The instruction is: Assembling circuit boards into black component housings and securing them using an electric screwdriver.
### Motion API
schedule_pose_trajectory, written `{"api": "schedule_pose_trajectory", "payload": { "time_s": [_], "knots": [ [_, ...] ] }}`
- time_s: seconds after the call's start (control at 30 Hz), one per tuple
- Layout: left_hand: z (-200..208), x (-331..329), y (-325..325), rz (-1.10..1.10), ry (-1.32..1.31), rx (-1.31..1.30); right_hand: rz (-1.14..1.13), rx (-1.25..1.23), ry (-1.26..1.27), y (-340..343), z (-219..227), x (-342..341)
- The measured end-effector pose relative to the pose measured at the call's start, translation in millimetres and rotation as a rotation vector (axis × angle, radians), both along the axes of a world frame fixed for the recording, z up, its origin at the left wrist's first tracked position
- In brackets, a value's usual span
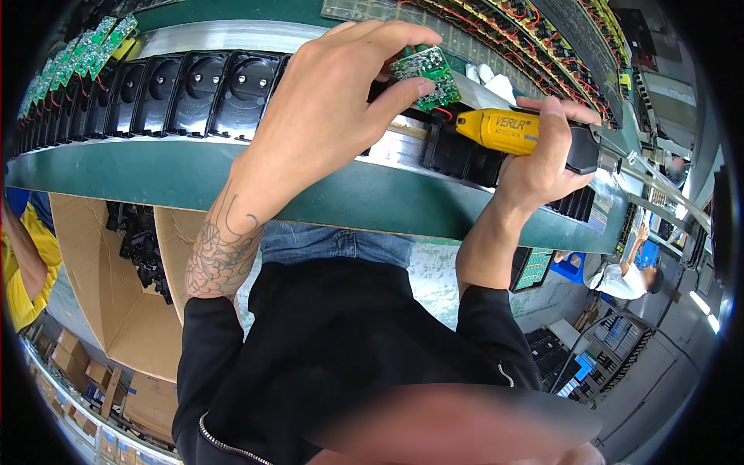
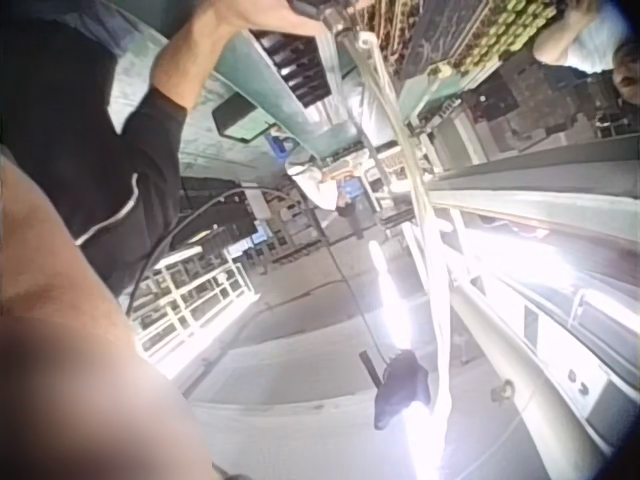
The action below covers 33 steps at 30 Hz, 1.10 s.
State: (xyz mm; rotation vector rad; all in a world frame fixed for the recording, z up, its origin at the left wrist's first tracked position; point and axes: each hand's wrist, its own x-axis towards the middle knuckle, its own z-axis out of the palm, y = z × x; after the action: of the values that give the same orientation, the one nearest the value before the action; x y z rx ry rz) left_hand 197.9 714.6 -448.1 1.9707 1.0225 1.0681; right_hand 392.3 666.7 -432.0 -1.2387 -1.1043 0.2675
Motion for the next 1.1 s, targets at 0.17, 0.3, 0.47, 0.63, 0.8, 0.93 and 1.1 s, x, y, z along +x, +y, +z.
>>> {"api": "schedule_pose_trajectory", "payload": {
  "time_s": [0.17, 0.3, 0.47, 0.63, 0.8, 0.93, 1.1],
  "knots": [
    [3, -1, 0, -0.011, 0.019, -0.022, 0.011, 0.003, 0.008, 3, 0, 0],
    [1, 0, -1, -0.012, -0.009, -0.027, 0.0, 0.015, -0.036, 2, 2, 1],
    [6, 0, 1, -0.046, -0.016, -0.05, 0.071, 0.065, -0.065, -15, 14, 14],
    [15, 4, 3, -0.109, -0.023, -0.067, 0.487, 0.061, -0.076, -34, 22, 20],
    [16, 10, 4, -0.145, -0.088, -0.06, 0.975, -0.198, 0.162, -33, 20, 35],
    [14, 16, 6, -0.158, -0.121, -0.03, 0.426, -0.439, -0.434, -24, 9, 31],
    [10, 25, 5, -0.147, -0.131, 0.07, 0.381, -0.44, -0.641, -18, -1, 28]
  ]
}}
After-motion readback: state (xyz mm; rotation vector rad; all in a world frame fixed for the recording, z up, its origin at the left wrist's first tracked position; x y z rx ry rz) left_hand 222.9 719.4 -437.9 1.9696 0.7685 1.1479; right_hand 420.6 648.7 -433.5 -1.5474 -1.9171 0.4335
